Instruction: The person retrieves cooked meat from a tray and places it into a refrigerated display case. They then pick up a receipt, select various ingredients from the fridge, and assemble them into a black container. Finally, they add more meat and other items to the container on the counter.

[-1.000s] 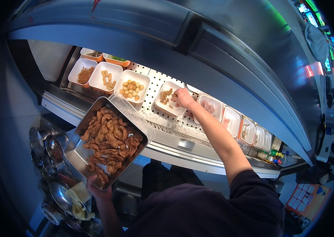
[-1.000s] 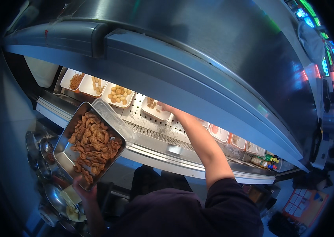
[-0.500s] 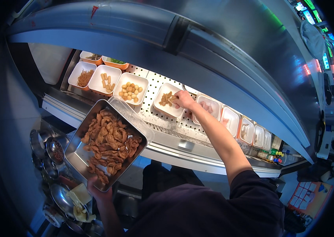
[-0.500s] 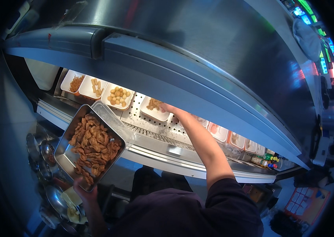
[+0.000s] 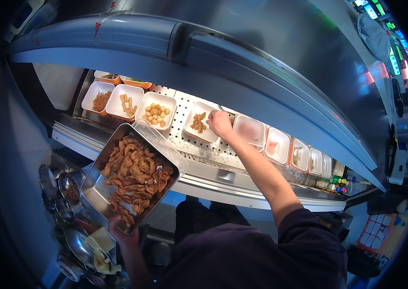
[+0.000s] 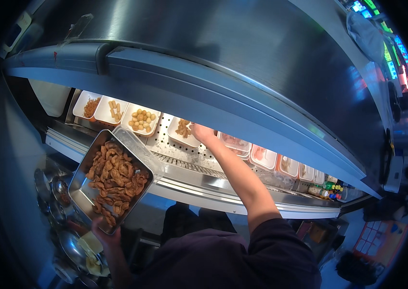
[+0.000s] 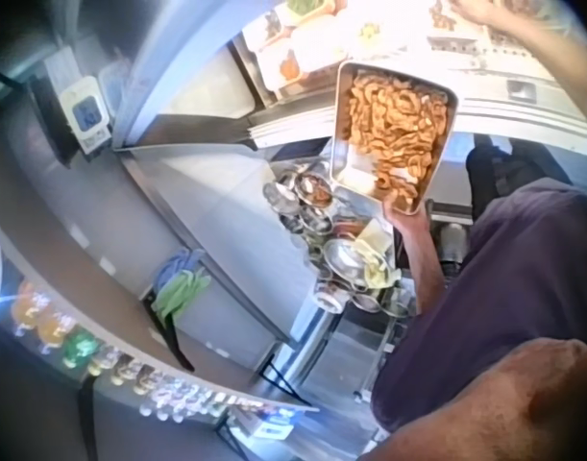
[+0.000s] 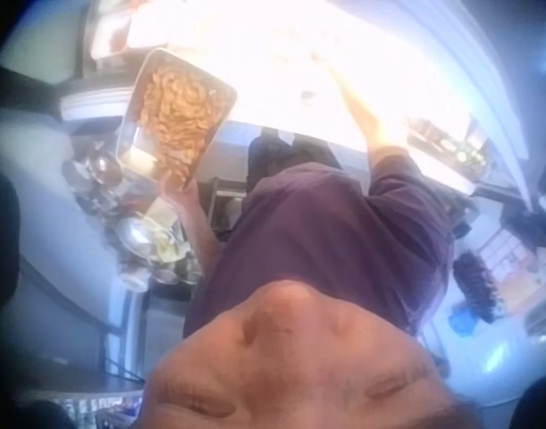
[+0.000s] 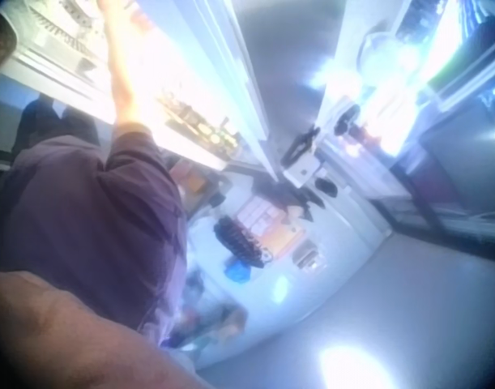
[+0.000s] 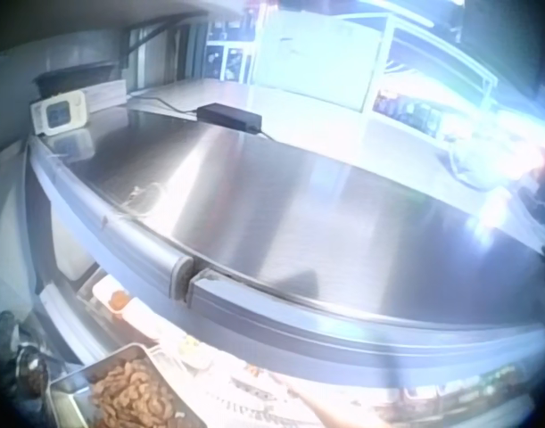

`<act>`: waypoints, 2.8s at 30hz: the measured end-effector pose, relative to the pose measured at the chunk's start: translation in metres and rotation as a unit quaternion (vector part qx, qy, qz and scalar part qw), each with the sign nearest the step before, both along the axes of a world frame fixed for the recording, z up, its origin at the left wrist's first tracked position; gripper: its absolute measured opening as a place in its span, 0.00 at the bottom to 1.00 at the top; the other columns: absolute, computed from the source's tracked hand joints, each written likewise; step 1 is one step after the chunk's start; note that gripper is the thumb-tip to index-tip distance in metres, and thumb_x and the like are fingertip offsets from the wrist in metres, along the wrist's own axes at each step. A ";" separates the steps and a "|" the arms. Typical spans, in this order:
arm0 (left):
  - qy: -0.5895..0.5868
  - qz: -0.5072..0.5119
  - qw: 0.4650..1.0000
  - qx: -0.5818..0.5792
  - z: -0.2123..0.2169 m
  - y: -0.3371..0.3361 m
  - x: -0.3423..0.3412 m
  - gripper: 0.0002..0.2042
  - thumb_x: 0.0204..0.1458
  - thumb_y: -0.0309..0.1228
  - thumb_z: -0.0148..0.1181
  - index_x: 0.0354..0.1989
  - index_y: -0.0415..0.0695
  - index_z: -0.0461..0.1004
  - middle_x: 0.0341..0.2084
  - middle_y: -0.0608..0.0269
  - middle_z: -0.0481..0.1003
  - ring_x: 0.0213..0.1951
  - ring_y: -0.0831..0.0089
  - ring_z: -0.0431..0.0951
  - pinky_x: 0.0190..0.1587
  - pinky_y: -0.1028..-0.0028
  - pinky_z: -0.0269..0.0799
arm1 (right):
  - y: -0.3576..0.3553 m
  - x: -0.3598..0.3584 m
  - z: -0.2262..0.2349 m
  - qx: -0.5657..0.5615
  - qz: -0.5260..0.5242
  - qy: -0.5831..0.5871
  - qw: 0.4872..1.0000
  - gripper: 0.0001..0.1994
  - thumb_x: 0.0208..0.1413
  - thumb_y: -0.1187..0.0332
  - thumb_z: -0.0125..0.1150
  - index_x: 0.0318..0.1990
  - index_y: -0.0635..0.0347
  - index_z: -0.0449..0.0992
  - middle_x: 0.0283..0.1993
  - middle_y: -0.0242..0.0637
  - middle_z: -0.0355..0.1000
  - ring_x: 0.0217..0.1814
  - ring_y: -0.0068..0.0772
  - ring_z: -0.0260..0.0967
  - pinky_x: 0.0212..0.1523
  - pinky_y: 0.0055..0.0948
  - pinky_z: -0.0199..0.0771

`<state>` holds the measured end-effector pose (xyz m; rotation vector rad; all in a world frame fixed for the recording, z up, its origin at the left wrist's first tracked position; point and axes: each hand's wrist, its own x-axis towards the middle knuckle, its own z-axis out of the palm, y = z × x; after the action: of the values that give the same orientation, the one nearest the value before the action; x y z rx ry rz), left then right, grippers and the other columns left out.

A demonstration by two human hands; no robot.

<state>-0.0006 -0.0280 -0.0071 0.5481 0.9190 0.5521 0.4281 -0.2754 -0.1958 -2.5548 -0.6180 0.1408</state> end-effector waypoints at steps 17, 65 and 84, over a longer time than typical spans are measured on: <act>0.024 -0.078 0.996 -0.041 0.003 0.008 0.010 0.11 0.44 0.29 0.55 0.37 0.39 0.74 0.33 0.59 0.76 0.36 0.67 0.77 0.41 0.70 0.74 | 0.025 -0.073 0.101 -0.028 0.091 -0.014 0.995 0.26 0.37 0.86 0.49 0.47 0.61 0.79 0.52 0.58 0.71 0.52 0.51 0.73 0.56 0.41 0.72; 0.045 -0.013 0.997 -0.053 -0.018 -0.009 -0.012 0.16 0.41 0.32 0.54 0.39 0.36 0.72 0.35 0.56 0.75 0.41 0.63 0.76 0.48 0.68 0.72 | 0.056 0.018 -0.003 -0.326 0.299 0.176 0.879 0.15 0.42 0.74 0.58 0.40 0.51 0.82 0.39 0.42 0.78 0.46 0.47 0.74 0.51 0.37 0.73; 0.080 -0.047 0.996 -0.013 -0.018 -0.009 0.014 0.13 0.42 0.29 0.54 0.37 0.39 0.73 0.35 0.59 0.73 0.42 0.66 0.75 0.48 0.68 0.71 | 0.099 -0.163 0.242 0.008 0.256 0.105 0.961 0.27 0.50 0.62 0.67 0.58 0.60 0.68 0.49 0.52 0.68 0.43 0.48 0.73 0.43 0.42 0.77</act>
<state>0.0131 -0.0370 -0.0249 0.6155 1.0463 0.4153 0.2647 -0.1762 0.0458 -2.2673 -1.1728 0.5720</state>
